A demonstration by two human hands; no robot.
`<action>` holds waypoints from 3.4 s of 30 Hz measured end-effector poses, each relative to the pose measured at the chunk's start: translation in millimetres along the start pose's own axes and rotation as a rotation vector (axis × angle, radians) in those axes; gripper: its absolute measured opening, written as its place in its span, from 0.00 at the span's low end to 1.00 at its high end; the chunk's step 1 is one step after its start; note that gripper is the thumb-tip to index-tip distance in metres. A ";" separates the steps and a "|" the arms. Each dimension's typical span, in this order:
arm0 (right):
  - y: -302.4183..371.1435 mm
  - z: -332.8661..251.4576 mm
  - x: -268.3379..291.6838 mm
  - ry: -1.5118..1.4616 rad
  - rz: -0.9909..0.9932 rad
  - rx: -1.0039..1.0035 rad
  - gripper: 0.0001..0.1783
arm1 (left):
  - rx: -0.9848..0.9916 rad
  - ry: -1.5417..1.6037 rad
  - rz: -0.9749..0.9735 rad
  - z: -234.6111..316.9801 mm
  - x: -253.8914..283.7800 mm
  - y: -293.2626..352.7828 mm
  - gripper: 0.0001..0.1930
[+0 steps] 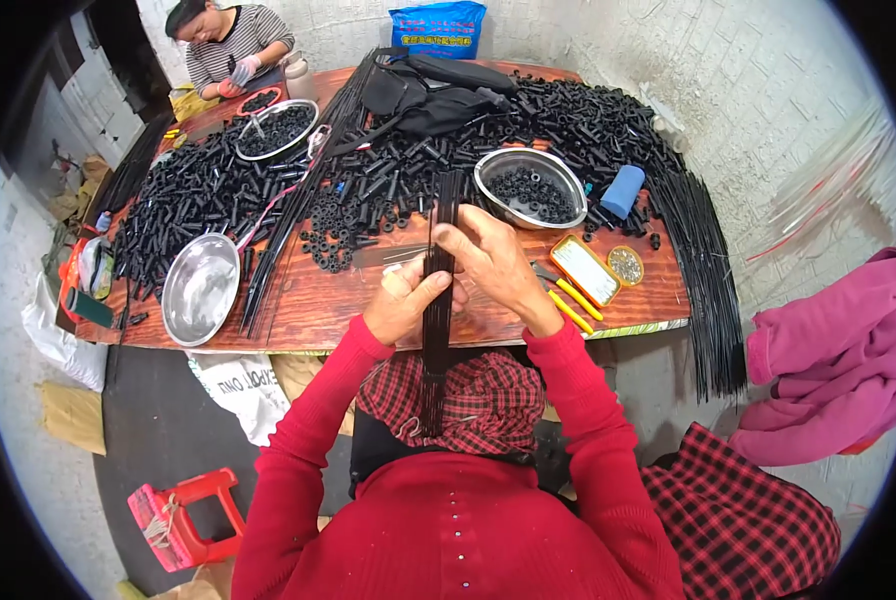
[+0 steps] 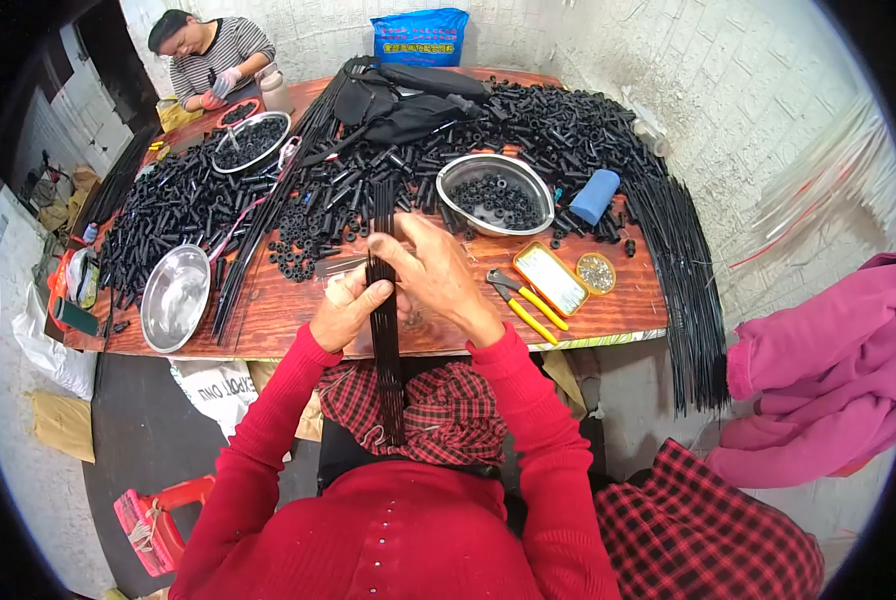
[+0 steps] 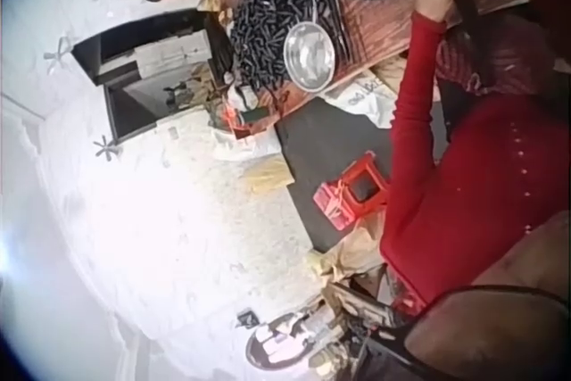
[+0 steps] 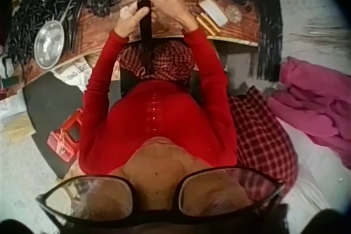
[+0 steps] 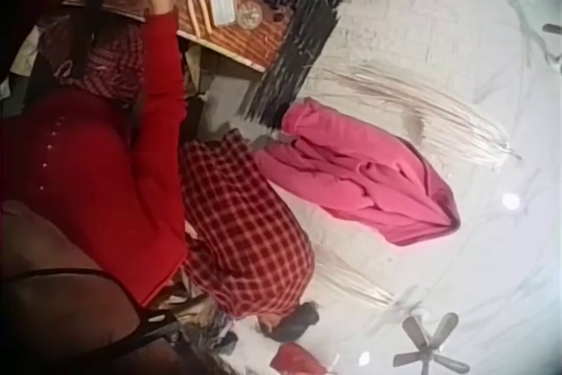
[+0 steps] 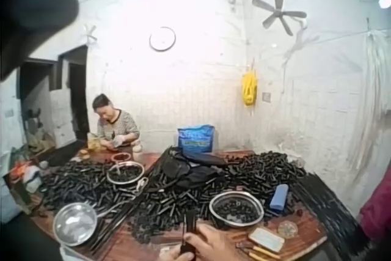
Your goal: The recorder is bundling groups of black electrical wires and attaching them to a central connector or housing unit at a production workbench.
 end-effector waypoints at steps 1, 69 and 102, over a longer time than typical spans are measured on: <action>-5.8 3.9 -5.6 -0.107 -0.080 -0.065 0.21 | 0.012 -0.005 -0.019 -2.3 -0.5 -1.1 0.15; 142.9 17.4 -87.5 -0.814 -0.374 -0.531 0.16 | 0.014 -0.088 0.289 -5.2 -3.8 71.1 0.20; 138.5 12.9 -81.0 -0.833 -0.252 -0.584 0.18 | 0.014 -0.210 0.300 -2.0 4.7 72.8 0.16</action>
Point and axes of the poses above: each hand's wrist, its own y-axis away from the middle knuckle, its own x-axis out of the back of the hand, z = x × y, the point moved 7 cm from there along -y, towards the middle knuckle, and after that the axes turned 9 degrees about y, right-handed, at the moved point
